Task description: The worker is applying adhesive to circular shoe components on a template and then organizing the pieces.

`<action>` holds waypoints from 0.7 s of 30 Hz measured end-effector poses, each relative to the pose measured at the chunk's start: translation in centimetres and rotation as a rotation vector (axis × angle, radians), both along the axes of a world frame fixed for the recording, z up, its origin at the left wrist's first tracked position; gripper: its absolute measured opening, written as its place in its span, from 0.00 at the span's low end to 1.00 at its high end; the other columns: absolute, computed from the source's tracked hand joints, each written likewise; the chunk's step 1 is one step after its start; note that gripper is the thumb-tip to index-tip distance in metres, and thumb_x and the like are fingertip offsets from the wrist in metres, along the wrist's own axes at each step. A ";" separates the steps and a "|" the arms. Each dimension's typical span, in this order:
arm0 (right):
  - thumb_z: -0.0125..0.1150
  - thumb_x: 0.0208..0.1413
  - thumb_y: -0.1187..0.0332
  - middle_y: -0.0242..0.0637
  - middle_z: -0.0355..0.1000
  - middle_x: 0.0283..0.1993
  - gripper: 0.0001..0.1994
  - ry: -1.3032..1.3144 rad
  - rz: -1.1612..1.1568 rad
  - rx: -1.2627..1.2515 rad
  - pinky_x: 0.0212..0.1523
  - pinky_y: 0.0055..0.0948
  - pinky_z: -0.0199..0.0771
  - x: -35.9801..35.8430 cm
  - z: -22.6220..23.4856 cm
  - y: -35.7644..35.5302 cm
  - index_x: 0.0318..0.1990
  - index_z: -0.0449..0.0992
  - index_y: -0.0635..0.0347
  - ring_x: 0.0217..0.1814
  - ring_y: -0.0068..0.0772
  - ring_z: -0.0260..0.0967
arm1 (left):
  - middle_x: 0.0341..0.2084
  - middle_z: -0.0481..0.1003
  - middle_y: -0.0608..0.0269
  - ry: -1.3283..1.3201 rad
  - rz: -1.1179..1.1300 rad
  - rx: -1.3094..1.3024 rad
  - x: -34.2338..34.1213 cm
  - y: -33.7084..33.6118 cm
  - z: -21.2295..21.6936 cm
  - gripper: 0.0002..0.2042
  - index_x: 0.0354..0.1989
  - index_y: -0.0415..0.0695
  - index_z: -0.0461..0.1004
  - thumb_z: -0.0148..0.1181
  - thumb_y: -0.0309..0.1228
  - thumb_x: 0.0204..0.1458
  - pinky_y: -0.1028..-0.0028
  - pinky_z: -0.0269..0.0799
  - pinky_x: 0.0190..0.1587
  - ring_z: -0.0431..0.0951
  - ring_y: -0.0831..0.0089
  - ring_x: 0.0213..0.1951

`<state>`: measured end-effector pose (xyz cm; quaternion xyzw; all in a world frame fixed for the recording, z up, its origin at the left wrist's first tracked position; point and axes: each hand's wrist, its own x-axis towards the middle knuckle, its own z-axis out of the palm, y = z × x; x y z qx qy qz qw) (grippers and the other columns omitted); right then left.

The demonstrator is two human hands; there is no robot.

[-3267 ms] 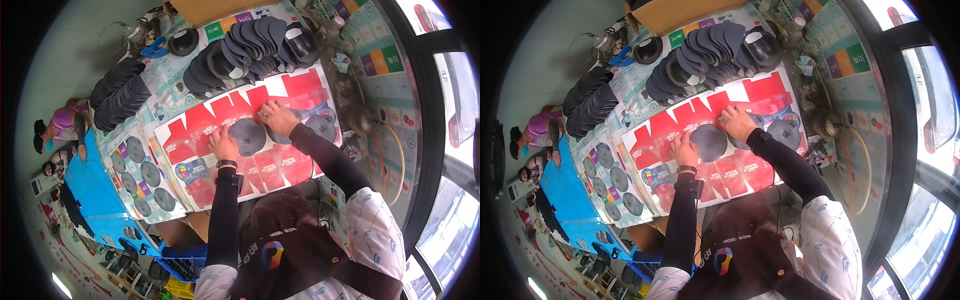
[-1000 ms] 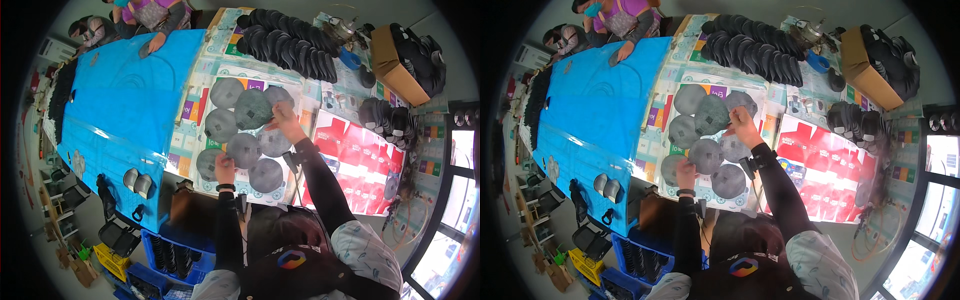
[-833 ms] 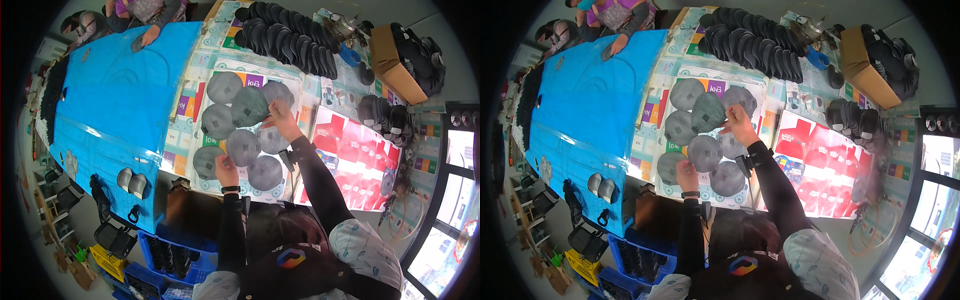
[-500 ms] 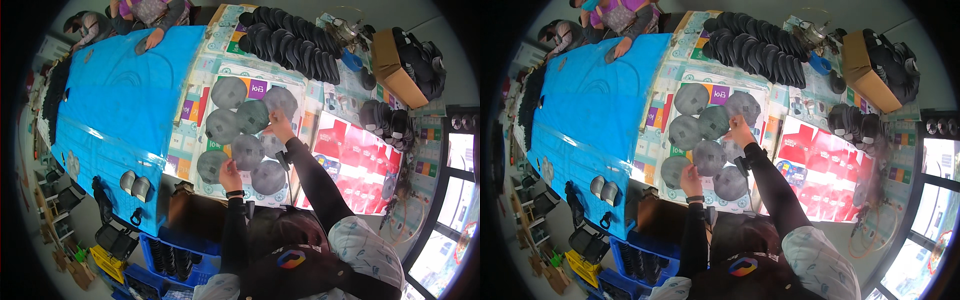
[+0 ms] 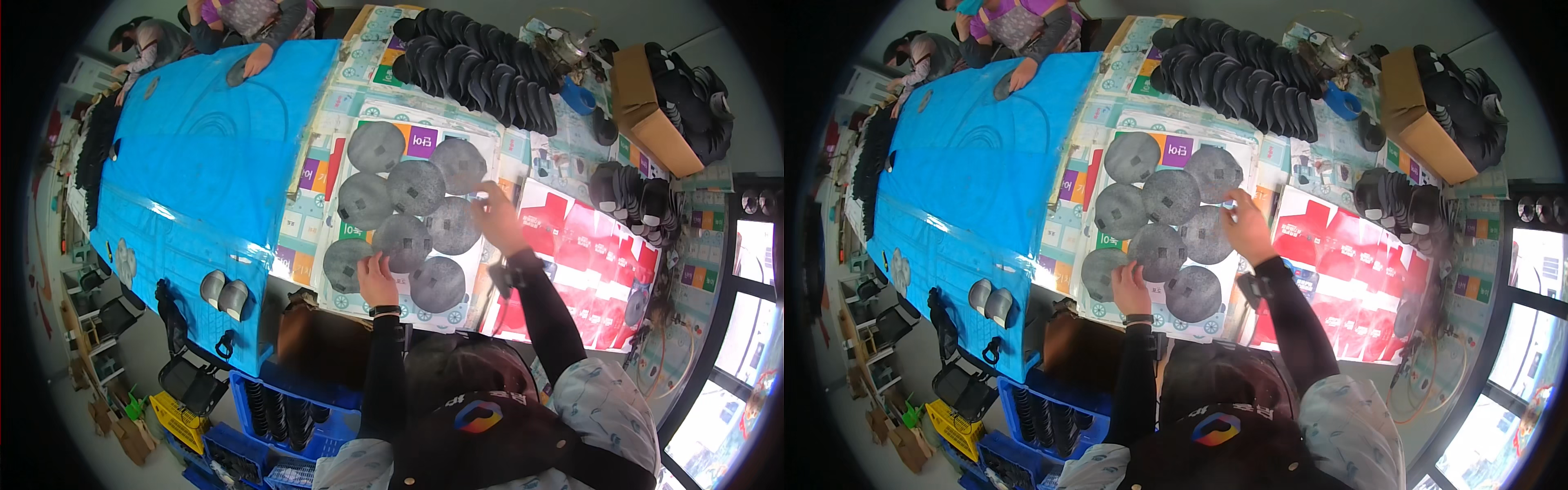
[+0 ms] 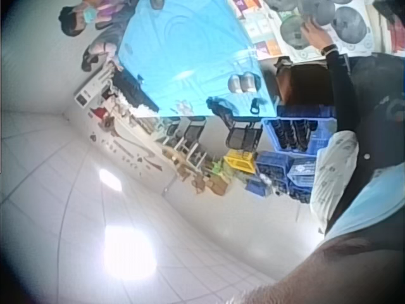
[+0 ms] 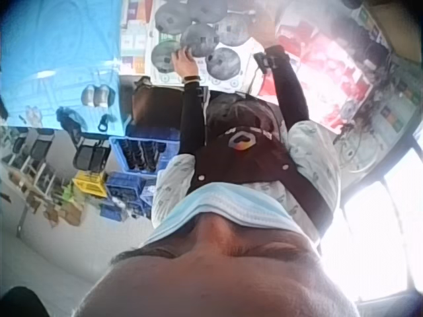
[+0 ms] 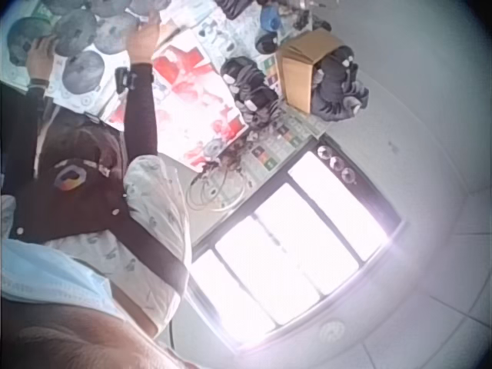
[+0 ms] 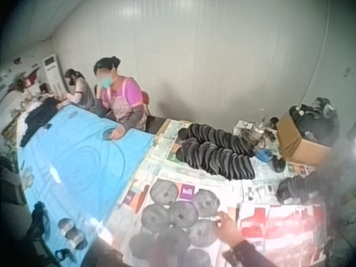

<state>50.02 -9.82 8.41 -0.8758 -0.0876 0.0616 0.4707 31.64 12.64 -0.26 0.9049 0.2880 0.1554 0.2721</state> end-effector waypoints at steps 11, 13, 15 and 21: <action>0.54 0.66 0.75 0.32 0.75 0.41 0.05 0.001 -0.360 -0.119 0.41 0.21 0.74 -10.4 19.1 -25.7 0.43 0.77 0.63 0.42 0.22 0.76 | 0.44 0.73 0.51 0.137 0.318 -0.618 -15.3 4.6 -7.6 0.20 0.52 0.28 0.69 0.63 0.25 0.54 0.68 0.75 0.40 0.77 0.66 0.40; 0.54 0.67 0.73 0.31 0.74 0.38 0.05 -0.117 -0.280 -0.225 0.36 0.19 0.72 -12.1 20.7 -28.4 0.42 0.76 0.62 0.40 0.20 0.75 | 0.44 0.74 0.54 -0.030 0.464 -1.169 -15.3 3.8 -8.5 0.18 0.53 0.30 0.69 0.61 0.25 0.55 0.68 0.76 0.39 0.77 0.68 0.41; 0.55 0.67 0.72 0.31 0.74 0.37 0.05 -0.122 -0.340 -0.248 0.34 0.20 0.72 -13.8 21.1 -31.2 0.41 0.76 0.63 0.38 0.19 0.73 | 0.35 0.76 0.61 -0.163 0.659 -1.304 -14.8 2.6 -7.9 0.11 0.46 0.36 0.74 0.58 0.25 0.56 0.68 0.76 0.36 0.78 0.68 0.35; 0.54 0.65 0.73 0.34 0.72 0.32 0.04 -0.104 -0.331 -0.281 0.33 0.26 0.75 -17.3 22.7 -32.2 0.38 0.73 0.64 0.34 0.24 0.73 | 0.24 0.80 0.51 0.631 -0.149 0.030 -16.0 4.4 -8.2 0.10 0.25 0.49 0.81 0.65 0.41 0.40 0.54 0.76 0.33 0.83 0.53 0.30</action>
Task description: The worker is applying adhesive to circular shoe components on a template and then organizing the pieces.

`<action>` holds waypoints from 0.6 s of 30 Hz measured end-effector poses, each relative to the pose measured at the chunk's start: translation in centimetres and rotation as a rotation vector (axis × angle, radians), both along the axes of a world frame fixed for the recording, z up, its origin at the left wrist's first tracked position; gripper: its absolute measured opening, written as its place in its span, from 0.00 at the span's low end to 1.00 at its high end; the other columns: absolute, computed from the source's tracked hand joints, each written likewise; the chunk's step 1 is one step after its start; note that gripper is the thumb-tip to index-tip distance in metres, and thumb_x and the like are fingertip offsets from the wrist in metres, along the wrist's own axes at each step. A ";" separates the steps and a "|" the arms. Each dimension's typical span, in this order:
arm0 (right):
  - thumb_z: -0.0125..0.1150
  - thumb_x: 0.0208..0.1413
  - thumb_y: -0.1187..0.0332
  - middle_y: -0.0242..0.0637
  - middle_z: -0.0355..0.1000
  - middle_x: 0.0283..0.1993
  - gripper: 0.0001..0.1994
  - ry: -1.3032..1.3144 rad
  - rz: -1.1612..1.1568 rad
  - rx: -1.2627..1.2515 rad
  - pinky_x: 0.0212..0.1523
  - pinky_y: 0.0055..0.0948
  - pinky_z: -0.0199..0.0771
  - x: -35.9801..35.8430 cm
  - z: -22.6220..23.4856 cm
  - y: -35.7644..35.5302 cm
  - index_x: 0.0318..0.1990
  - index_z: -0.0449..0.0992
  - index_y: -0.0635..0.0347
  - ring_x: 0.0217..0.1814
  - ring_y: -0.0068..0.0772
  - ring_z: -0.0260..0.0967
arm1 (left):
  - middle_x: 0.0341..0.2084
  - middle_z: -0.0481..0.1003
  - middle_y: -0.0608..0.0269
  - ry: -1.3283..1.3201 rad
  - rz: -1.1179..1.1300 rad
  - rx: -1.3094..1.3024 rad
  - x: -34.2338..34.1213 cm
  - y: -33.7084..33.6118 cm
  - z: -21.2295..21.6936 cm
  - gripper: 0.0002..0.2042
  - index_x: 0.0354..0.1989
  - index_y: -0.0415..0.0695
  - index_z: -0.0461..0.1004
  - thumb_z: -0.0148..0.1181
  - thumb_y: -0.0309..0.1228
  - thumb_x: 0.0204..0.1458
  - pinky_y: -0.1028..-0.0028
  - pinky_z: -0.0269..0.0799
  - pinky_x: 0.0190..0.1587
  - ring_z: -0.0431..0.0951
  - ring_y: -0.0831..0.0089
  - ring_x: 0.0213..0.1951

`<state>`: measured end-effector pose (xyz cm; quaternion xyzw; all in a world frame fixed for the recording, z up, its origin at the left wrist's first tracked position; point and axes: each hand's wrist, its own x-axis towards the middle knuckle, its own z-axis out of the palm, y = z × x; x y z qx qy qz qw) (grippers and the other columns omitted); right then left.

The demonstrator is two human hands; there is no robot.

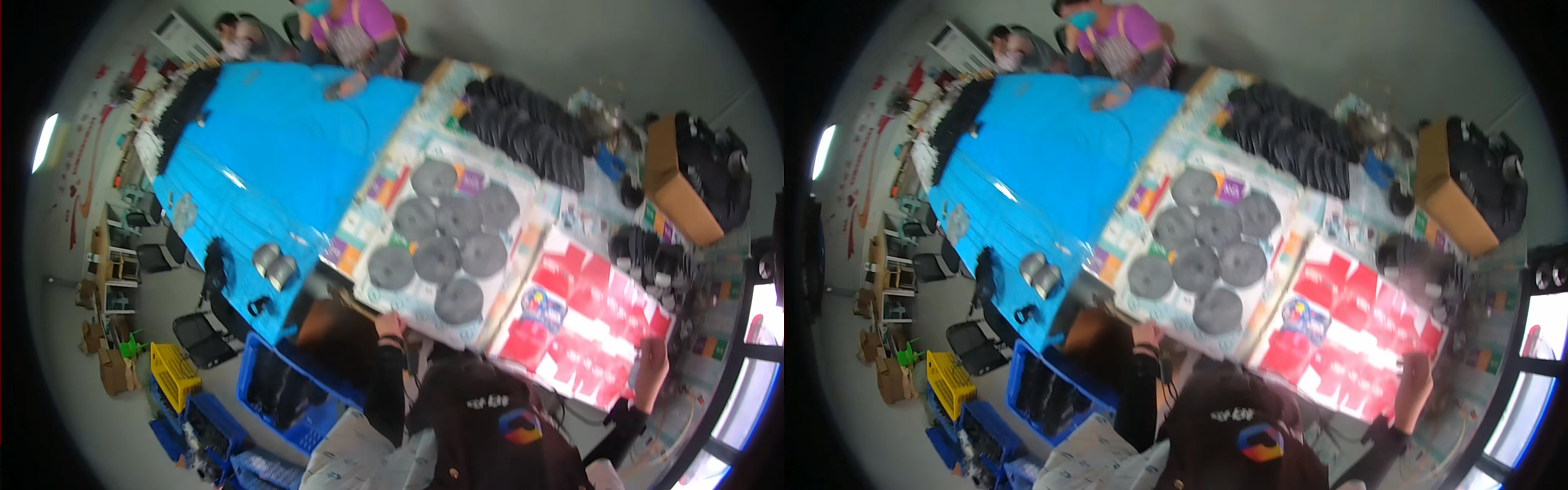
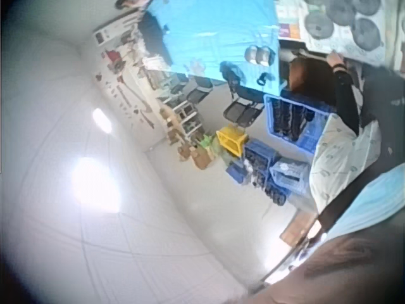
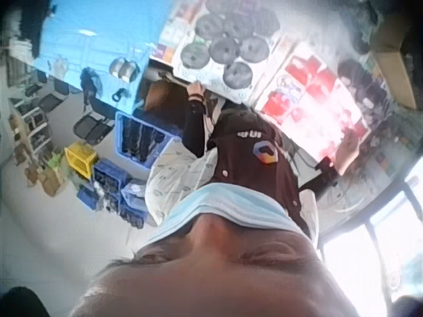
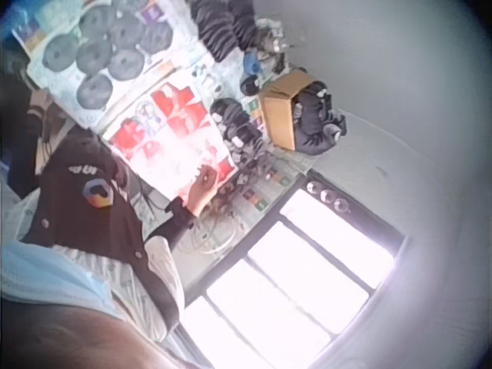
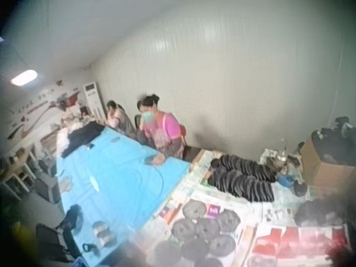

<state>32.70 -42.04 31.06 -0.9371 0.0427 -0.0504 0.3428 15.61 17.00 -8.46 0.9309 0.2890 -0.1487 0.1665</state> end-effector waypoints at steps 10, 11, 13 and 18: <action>0.54 0.65 0.73 0.35 0.73 0.33 0.04 -0.106 0.006 0.082 0.27 0.26 0.75 -2.4 2.3 -1.0 0.37 0.72 0.63 0.33 0.27 0.79 | 0.27 0.73 0.64 -0.492 1.486 -1.122 2.6 -2.6 3.4 0.08 0.36 0.43 0.75 0.65 0.33 0.54 0.68 0.76 0.30 0.77 0.68 0.31; 0.54 0.64 0.73 0.35 0.73 0.33 0.04 -0.114 0.022 0.075 0.27 0.26 0.75 -2.8 1.9 -1.6 0.37 0.72 0.63 0.33 0.27 0.79 | 0.29 0.75 0.64 -0.481 1.484 -1.121 2.0 -2.8 3.6 0.09 0.36 0.44 0.76 0.66 0.35 0.55 0.70 0.75 0.30 0.77 0.69 0.31; 0.55 0.64 0.72 0.35 0.72 0.32 0.04 -0.108 0.050 0.075 0.26 0.26 0.75 -2.7 0.8 -2.0 0.36 0.71 0.63 0.32 0.27 0.78 | 0.30 0.76 0.64 -0.522 1.469 -1.199 1.3 -1.9 3.7 0.10 0.37 0.44 0.76 0.65 0.37 0.57 0.73 0.77 0.32 0.78 0.72 0.32; 0.54 0.63 0.73 0.35 0.72 0.32 0.04 -0.064 -0.023 0.128 0.26 0.26 0.76 -4.1 -0.8 -2.7 0.35 0.71 0.62 0.31 0.28 0.77 | 0.27 0.73 0.68 -0.661 1.207 -1.462 2.0 -2.7 6.0 0.09 0.33 0.45 0.73 0.66 0.34 0.59 0.73 0.77 0.35 0.75 0.74 0.29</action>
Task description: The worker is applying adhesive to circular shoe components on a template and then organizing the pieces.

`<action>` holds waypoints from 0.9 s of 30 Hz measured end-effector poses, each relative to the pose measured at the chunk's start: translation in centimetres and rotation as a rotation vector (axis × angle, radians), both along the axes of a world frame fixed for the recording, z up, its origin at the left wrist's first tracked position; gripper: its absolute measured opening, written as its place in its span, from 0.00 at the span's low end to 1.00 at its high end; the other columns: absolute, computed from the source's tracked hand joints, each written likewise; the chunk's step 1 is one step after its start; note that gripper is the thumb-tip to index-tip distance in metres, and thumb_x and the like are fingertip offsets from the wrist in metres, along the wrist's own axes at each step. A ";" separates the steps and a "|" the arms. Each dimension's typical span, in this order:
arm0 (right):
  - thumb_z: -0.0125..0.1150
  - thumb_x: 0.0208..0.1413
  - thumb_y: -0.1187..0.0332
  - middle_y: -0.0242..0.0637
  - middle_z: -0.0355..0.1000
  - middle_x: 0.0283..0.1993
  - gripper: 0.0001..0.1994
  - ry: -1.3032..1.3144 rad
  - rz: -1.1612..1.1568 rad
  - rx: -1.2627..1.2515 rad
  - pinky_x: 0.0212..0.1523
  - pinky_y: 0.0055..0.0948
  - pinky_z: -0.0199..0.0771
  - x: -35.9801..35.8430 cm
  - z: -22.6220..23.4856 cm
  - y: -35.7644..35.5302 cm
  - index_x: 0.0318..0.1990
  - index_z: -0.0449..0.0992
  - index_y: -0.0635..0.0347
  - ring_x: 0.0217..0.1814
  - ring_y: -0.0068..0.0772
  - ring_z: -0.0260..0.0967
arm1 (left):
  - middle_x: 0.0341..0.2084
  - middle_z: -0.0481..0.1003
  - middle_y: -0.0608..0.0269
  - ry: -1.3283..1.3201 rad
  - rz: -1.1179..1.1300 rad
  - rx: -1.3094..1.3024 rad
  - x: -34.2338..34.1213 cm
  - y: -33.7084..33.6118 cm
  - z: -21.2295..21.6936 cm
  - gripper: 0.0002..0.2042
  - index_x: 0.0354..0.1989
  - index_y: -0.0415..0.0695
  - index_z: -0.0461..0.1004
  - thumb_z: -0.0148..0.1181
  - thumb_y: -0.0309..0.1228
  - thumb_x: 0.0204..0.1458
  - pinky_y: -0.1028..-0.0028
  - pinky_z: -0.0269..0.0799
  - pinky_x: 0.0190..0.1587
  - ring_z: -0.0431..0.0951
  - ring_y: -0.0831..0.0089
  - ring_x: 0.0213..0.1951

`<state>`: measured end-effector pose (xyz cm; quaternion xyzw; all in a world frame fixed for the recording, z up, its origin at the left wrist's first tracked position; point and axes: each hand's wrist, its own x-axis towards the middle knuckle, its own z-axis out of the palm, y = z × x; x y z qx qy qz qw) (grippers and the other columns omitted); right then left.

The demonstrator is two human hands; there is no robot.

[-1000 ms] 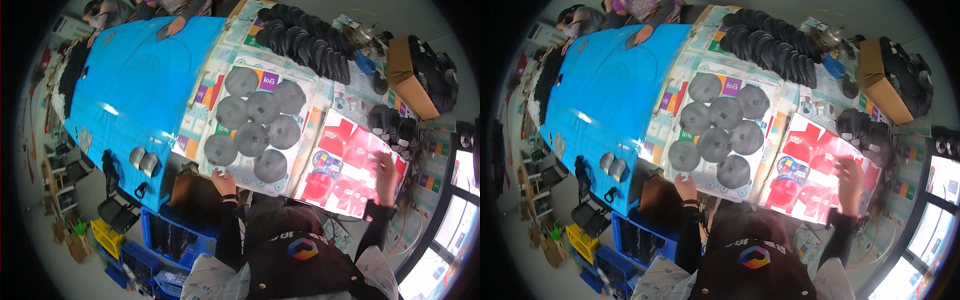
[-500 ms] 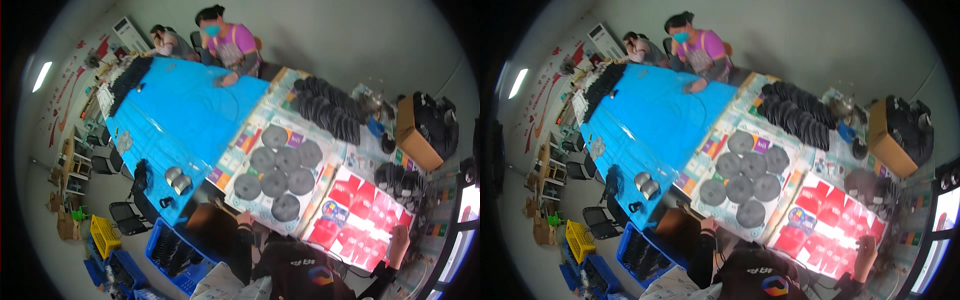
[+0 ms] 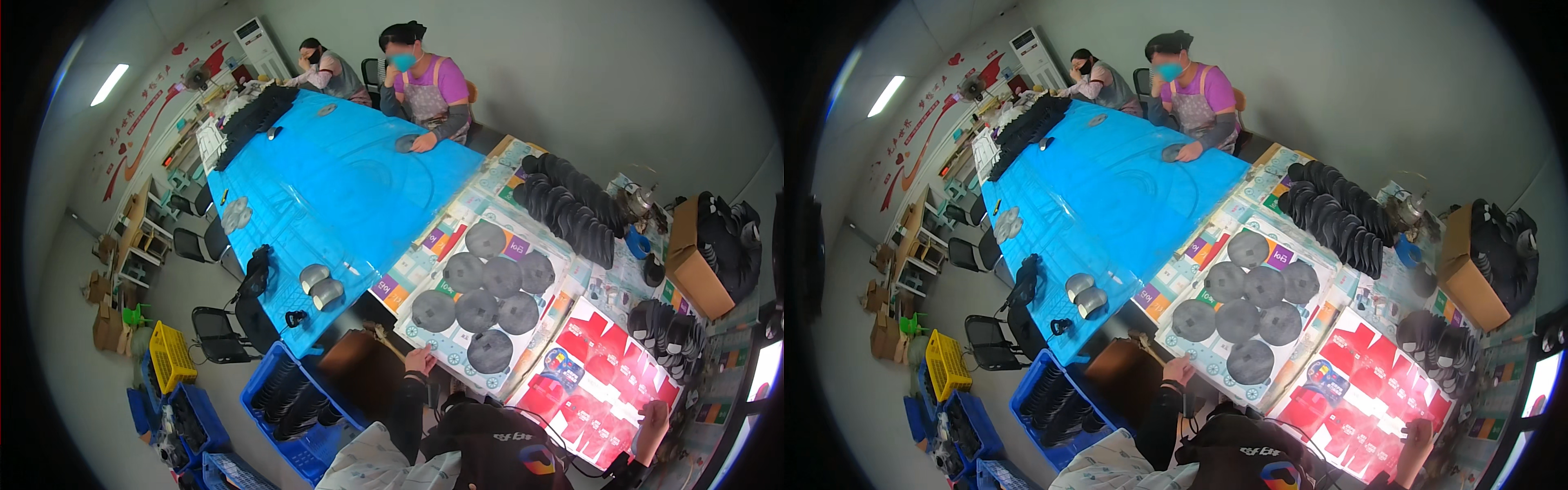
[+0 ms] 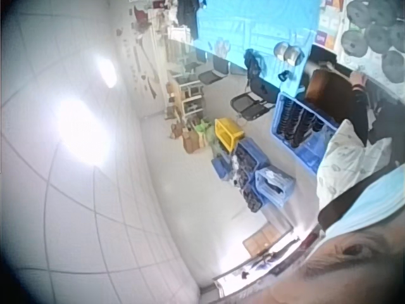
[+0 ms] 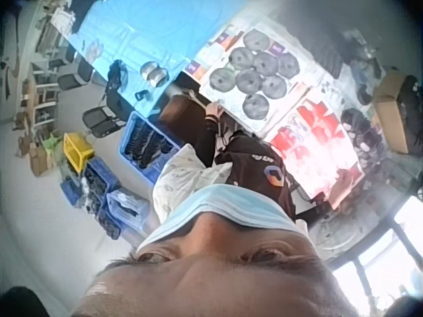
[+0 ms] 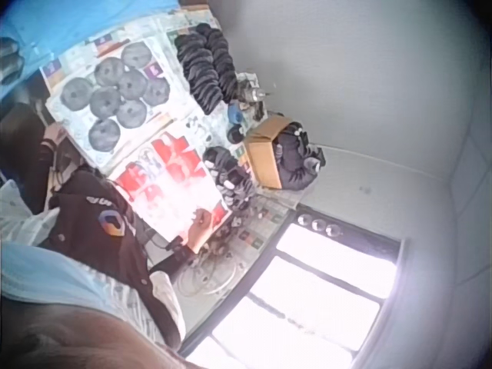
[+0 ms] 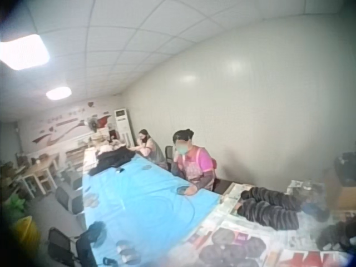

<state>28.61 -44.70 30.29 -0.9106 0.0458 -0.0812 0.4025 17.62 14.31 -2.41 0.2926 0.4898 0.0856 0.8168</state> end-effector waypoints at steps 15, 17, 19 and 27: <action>0.53 0.64 0.73 0.33 0.73 0.32 0.02 0.105 0.014 0.036 0.23 0.20 0.68 0.2 -1.5 1.9 0.37 0.69 0.59 0.30 0.23 0.75 | 0.38 0.79 0.68 -0.137 -0.043 0.076 -3.7 0.8 0.3 0.07 0.47 0.45 0.77 0.58 0.31 0.65 0.75 0.79 0.35 0.80 0.77 0.36; 0.52 0.64 0.73 0.33 0.73 0.32 0.03 0.107 0.028 -0.001 0.22 0.20 0.69 0.5 -1.8 1.8 0.37 0.69 0.59 0.30 0.23 0.76 | 0.40 0.80 0.67 -0.061 -0.038 0.098 -4.6 1.1 0.2 0.08 0.48 0.44 0.76 0.57 0.31 0.66 0.73 0.80 0.37 0.81 0.75 0.37; 0.52 0.64 0.73 0.33 0.73 0.32 0.03 0.116 0.014 -0.002 0.22 0.20 0.69 0.5 -2.3 1.5 0.37 0.69 0.59 0.30 0.23 0.76 | 0.41 0.80 0.67 -0.028 -0.043 0.095 -4.2 1.2 1.1 0.08 0.49 0.43 0.76 0.57 0.31 0.66 0.72 0.80 0.38 0.81 0.74 0.39; 0.53 0.63 0.74 0.34 0.73 0.29 0.02 0.145 0.066 0.063 0.23 0.21 0.72 2.3 -2.8 4.4 0.37 0.70 0.61 0.29 0.24 0.77 | 0.41 0.78 0.61 -0.330 -0.116 -0.046 -1.9 2.0 2.7 0.07 0.49 0.39 0.72 0.55 0.26 0.66 0.67 0.81 0.44 0.81 0.70 0.39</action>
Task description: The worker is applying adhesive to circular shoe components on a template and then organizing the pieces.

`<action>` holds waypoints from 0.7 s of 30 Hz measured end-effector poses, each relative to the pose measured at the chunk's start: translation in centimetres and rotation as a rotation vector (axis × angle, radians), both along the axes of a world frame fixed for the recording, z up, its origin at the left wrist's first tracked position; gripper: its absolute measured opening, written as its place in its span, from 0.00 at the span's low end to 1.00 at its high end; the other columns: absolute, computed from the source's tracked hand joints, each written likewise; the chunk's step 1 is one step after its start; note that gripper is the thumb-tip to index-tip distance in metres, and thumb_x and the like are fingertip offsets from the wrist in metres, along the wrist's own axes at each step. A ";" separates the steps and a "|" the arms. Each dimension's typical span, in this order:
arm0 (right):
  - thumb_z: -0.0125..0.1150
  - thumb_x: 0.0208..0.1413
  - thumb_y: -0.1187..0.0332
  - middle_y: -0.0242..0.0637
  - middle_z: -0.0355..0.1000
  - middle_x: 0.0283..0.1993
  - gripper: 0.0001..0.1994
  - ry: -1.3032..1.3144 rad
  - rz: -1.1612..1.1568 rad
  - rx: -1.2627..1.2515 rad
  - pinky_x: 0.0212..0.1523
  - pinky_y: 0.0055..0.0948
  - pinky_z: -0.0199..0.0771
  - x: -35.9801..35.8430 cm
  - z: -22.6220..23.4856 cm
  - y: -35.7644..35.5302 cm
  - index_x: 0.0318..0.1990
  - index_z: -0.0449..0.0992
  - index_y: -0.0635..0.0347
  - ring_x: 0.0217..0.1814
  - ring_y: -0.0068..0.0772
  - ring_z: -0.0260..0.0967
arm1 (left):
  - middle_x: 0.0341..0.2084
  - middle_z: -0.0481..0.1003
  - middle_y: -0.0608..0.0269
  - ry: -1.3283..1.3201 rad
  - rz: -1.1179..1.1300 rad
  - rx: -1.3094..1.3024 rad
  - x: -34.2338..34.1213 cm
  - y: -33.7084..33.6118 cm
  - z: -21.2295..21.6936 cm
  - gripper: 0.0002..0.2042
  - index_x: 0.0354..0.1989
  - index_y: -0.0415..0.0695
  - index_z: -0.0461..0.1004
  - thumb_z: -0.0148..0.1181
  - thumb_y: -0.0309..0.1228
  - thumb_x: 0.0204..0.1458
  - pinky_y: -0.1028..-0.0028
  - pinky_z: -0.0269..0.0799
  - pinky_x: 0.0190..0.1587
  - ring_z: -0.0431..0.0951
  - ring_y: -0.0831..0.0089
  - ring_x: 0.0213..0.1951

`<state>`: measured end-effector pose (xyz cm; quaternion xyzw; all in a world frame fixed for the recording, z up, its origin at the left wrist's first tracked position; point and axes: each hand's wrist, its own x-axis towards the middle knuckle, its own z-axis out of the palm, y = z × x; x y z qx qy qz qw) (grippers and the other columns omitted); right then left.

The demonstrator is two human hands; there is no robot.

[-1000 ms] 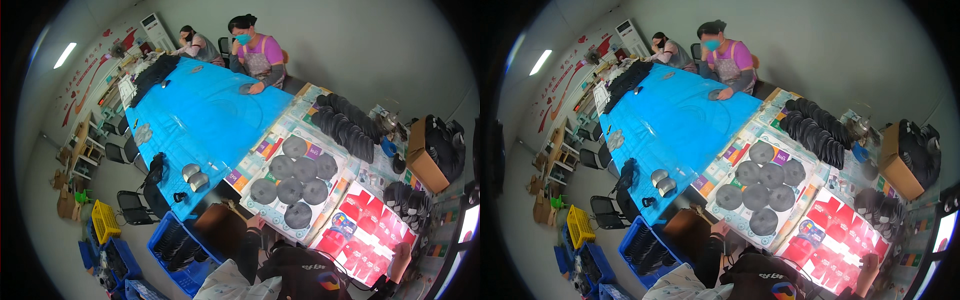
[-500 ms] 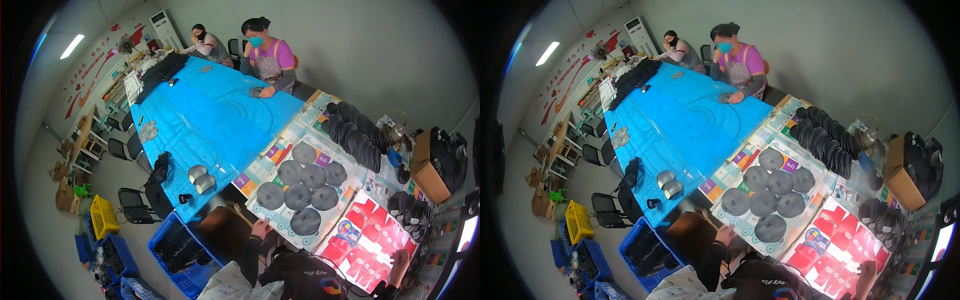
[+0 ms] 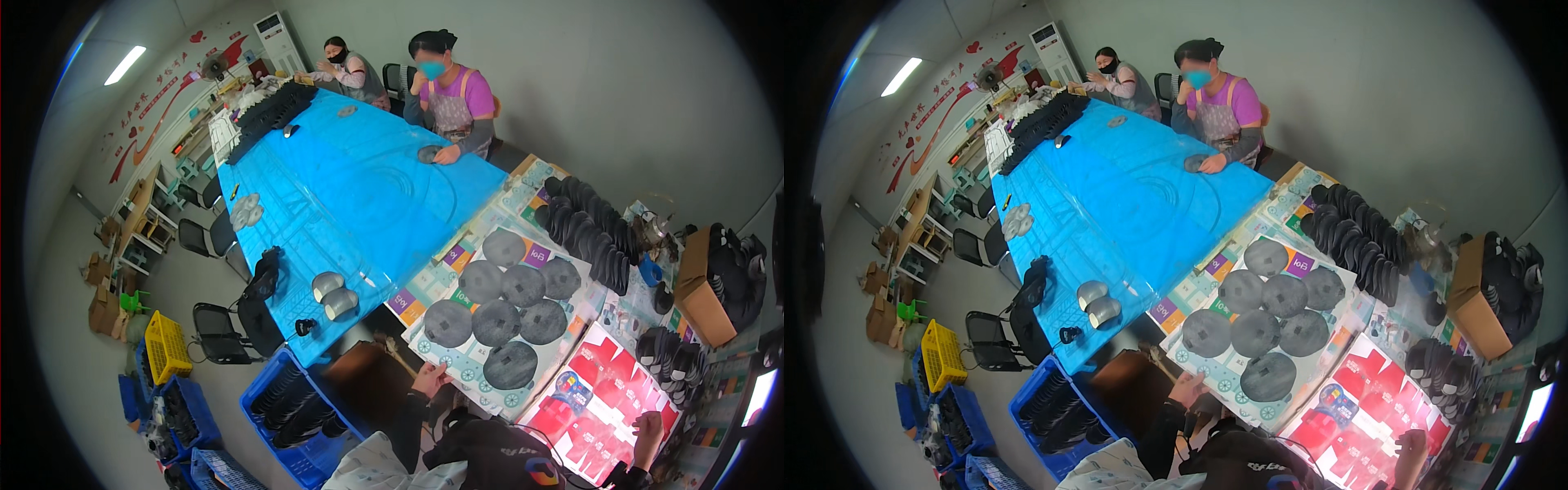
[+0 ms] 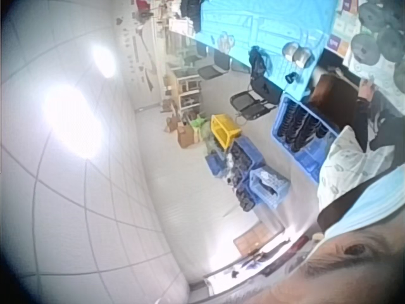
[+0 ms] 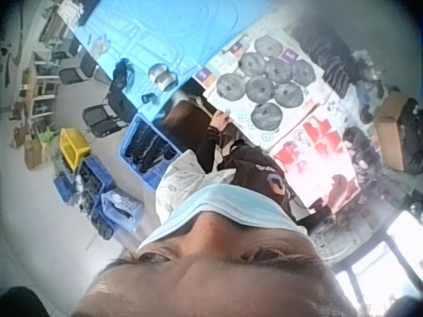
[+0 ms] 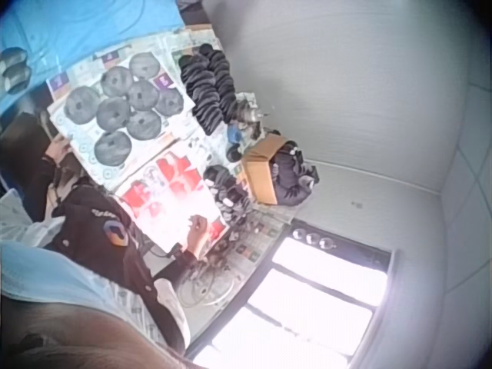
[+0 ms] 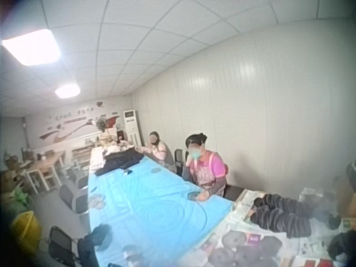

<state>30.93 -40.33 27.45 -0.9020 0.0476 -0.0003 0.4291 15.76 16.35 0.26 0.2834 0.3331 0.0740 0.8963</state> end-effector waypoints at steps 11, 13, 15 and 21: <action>0.57 0.61 0.77 0.40 0.76 0.38 0.05 0.397 0.325 0.363 0.30 0.27 0.82 2.3 -9.8 9.6 0.44 0.73 0.65 0.37 0.34 0.81 | 0.41 0.79 0.61 -0.076 0.063 -0.105 1.3 -0.5 2.7 0.10 0.52 0.41 0.71 0.54 0.20 0.64 0.71 0.83 0.40 0.82 0.71 0.37; 0.60 0.61 0.77 0.40 0.77 0.44 0.09 0.442 0.556 0.244 0.39 0.28 0.83 3.2 -11.1 13.3 0.48 0.74 0.68 0.44 0.35 0.81 | 0.41 0.79 0.61 -0.128 0.040 -0.105 1.3 -0.2 2.6 0.11 0.53 0.41 0.71 0.54 0.20 0.64 0.69 0.84 0.42 0.83 0.70 0.37; 0.62 0.59 0.77 0.43 0.76 0.52 0.16 0.481 0.632 0.311 0.51 0.31 0.80 3.9 -12.2 17.1 0.55 0.74 0.66 0.54 0.39 0.78 | 0.41 0.79 0.61 -0.113 0.041 -0.089 1.2 -0.1 2.7 0.11 0.53 0.41 0.71 0.54 0.20 0.64 0.69 0.84 0.43 0.83 0.70 0.36; 0.67 0.49 0.66 0.51 0.60 0.71 0.31 0.097 1.152 -0.227 0.74 0.56 0.51 6.0 -24.7 25.4 0.64 0.70 0.56 0.78 0.53 0.49 | 0.40 0.80 0.61 -0.051 0.044 -0.033 1.2 -0.6 3.7 0.10 0.52 0.40 0.71 0.55 0.20 0.63 0.67 0.85 0.43 0.83 0.69 0.35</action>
